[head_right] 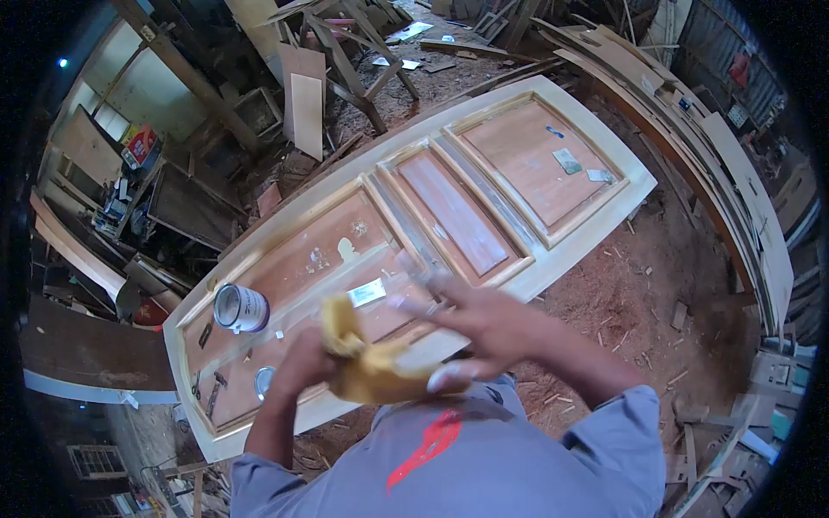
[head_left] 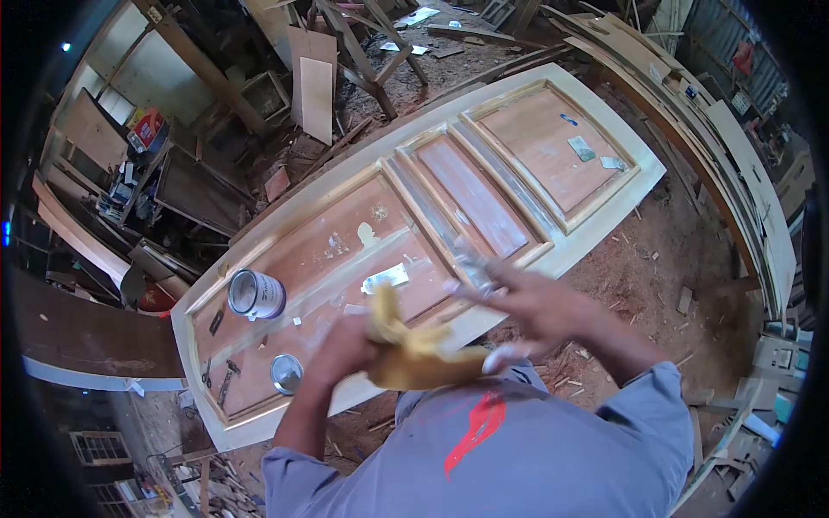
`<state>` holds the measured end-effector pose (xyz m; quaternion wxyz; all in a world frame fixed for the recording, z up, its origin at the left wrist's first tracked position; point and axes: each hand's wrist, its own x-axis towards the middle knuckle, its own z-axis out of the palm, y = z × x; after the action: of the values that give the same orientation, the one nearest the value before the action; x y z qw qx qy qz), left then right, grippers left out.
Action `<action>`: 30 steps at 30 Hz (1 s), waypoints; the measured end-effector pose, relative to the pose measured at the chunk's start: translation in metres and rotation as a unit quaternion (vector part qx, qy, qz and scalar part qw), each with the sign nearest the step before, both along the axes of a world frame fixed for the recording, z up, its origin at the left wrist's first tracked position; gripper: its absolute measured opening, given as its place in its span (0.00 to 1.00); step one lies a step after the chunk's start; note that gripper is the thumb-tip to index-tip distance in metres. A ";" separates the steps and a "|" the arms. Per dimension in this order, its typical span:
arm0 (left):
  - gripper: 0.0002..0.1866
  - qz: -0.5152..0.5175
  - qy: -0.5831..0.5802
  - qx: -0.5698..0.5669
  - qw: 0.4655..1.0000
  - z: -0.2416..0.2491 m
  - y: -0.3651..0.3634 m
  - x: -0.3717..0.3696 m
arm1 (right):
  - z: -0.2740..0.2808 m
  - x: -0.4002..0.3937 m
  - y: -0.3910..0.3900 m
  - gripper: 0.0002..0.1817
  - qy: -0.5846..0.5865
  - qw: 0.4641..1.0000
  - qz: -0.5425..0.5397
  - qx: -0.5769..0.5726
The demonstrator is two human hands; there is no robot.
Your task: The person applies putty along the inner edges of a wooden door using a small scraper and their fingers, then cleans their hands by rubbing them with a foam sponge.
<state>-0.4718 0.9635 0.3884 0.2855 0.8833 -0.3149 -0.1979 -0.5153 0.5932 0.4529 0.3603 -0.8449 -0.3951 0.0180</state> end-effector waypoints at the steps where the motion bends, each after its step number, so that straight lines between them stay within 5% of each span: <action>1: 0.23 0.058 0.062 -0.011 0.996 0.004 0.011 0.007 | -0.001 0.004 -0.003 0.49 -0.007 1.000 0.008 -0.017; 4: 0.22 0.165 0.086 -0.204 0.961 0.030 -0.007 0.008 | -0.005 0.012 0.005 0.32 -0.011 0.998 0.066 -0.010; 8: 0.16 0.085 0.089 -0.218 0.968 0.054 -0.042 0.010 | 0.004 0.025 0.037 0.24 -0.025 0.989 0.128 -0.064; 14: 0.17 -0.005 0.106 -0.170 0.980 0.052 -0.059 0.009 | 0.009 0.030 0.044 0.24 0.015 0.977 0.171 -0.123; 18: 0.17 -0.050 0.149 -0.248 0.956 0.037 -0.051 -0.005 | 0.012 0.024 0.031 0.25 0.179 0.959 0.217 0.018; 30: 0.23 -0.038 0.330 -0.273 0.903 0.015 -0.023 0.006 | 0.016 0.014 0.017 0.23 0.113 0.976 0.185 0.028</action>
<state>-0.4661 0.9404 0.4037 0.5950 0.6424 -0.2780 -0.3949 -0.5016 0.6098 0.4688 0.4163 -0.7391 -0.5020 0.1687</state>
